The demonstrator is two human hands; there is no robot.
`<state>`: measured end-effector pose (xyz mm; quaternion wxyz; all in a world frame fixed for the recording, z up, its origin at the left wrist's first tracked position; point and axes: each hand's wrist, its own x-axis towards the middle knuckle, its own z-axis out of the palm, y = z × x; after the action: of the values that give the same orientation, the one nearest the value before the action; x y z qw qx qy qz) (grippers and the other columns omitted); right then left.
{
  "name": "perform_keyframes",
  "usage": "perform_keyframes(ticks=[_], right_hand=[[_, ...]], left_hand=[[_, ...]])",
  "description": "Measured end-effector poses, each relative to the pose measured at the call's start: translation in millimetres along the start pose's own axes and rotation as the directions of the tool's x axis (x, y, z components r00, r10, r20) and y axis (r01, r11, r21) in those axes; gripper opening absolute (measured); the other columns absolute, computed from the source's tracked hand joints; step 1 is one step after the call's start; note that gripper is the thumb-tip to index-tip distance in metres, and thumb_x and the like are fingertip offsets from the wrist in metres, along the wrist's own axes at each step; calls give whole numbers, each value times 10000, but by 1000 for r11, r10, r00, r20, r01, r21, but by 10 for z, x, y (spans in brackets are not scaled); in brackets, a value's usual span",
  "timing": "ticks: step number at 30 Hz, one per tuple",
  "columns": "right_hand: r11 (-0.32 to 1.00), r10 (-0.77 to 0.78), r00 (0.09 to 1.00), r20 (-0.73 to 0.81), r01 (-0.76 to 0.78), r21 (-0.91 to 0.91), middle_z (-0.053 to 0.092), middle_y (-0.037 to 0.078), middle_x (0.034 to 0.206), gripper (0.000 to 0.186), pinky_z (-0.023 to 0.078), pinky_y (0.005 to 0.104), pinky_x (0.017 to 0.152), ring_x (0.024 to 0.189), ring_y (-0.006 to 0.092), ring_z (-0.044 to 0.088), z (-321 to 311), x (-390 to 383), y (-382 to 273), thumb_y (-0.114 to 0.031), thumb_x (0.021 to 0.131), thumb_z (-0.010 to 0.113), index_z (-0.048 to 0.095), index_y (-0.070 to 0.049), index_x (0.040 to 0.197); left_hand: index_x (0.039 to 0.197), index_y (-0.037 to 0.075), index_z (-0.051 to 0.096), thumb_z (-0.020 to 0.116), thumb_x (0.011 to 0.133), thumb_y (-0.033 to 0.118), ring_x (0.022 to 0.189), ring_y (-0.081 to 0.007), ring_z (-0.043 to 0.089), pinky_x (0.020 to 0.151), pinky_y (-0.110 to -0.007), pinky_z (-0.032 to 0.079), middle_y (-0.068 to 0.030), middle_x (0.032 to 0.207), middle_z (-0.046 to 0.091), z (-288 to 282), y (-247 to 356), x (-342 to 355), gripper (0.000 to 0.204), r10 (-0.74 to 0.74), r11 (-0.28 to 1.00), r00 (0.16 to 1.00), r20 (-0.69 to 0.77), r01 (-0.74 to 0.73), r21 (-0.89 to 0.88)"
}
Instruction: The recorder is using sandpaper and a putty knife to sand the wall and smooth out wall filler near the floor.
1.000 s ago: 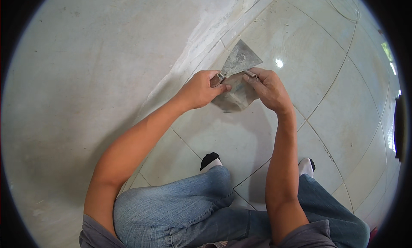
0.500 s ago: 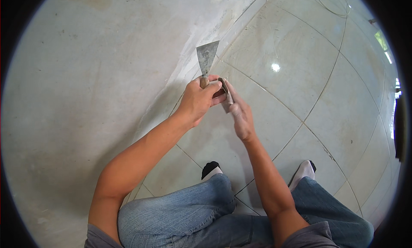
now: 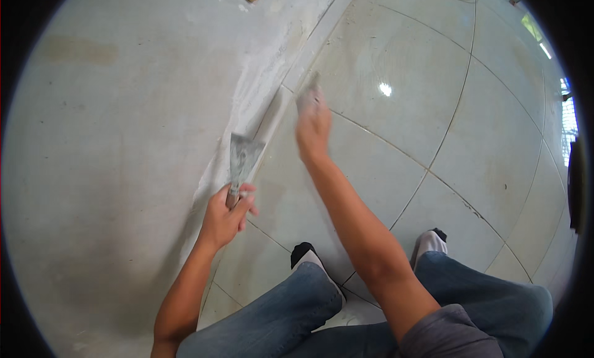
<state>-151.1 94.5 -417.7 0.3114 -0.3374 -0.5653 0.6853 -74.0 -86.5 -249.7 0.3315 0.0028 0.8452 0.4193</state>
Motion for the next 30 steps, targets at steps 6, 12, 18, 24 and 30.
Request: perform_keyframes(ticks=[6, 12, 18, 24, 30], right_hand=[[941, -332, 943, -4, 332, 60, 446, 241, 1464, 465, 355, 356, 1111, 1360, 340, 448, 934, -597, -511, -123, 1025, 413, 369, 38, 1459], [981, -82, 997, 14, 78, 179, 430, 242, 1476, 424, 276, 370, 1168, 1431, 364, 328, 924, 396, -771, -101, 1019, 412, 437, 46, 1416], [945, -294, 901, -318, 224, -241, 597, 196, 1336, 401, 425, 387, 1017, 1211, 320, 582, 460, 220, -365, -184, 1021, 442, 538, 23, 1351], [963, 255, 964, -70, -247, 113, 524, 272, 1372, 417, 367, 391, 1089, 1298, 404, 486, 555, 519, -519, -163, 1008, 425, 513, 65, 1345], [965, -252, 967, -48, 255, 57, 431, 269, 1458, 472, 290, 410, 1158, 1404, 408, 348, 1053, -467, -603, -109, 995, 440, 403, 71, 1430]], left_hand=[[1134, -10, 607, 612, 932, 153, 467, -55, 467, 447, -226, 386, -64, 699, 657, -275, -499, -542, 259, -182, 983, 983, -26, 182, -19], [1116, -3, 614, 621, 928, 146, 454, -56, 467, 436, -223, 376, -50, 668, 634, -264, -601, -584, 240, -340, 937, 941, 10, 339, -82], [1111, 19, 621, 651, 916, 175, 453, -59, 472, 439, -233, 375, -30, 646, 610, -283, -620, -485, 252, -368, 930, 922, 120, 363, 63], [1117, 24, 622, 655, 914, 184, 453, -67, 477, 444, -235, 381, -24, 640, 603, -197, -615, -413, 261, -313, 950, 949, 44, 313, -9], [1106, 29, 627, 662, 917, 199, 449, -70, 477, 439, -238, 380, -24, 626, 598, -283, -677, -461, 256, -408, 913, 909, 92, 408, 15]])
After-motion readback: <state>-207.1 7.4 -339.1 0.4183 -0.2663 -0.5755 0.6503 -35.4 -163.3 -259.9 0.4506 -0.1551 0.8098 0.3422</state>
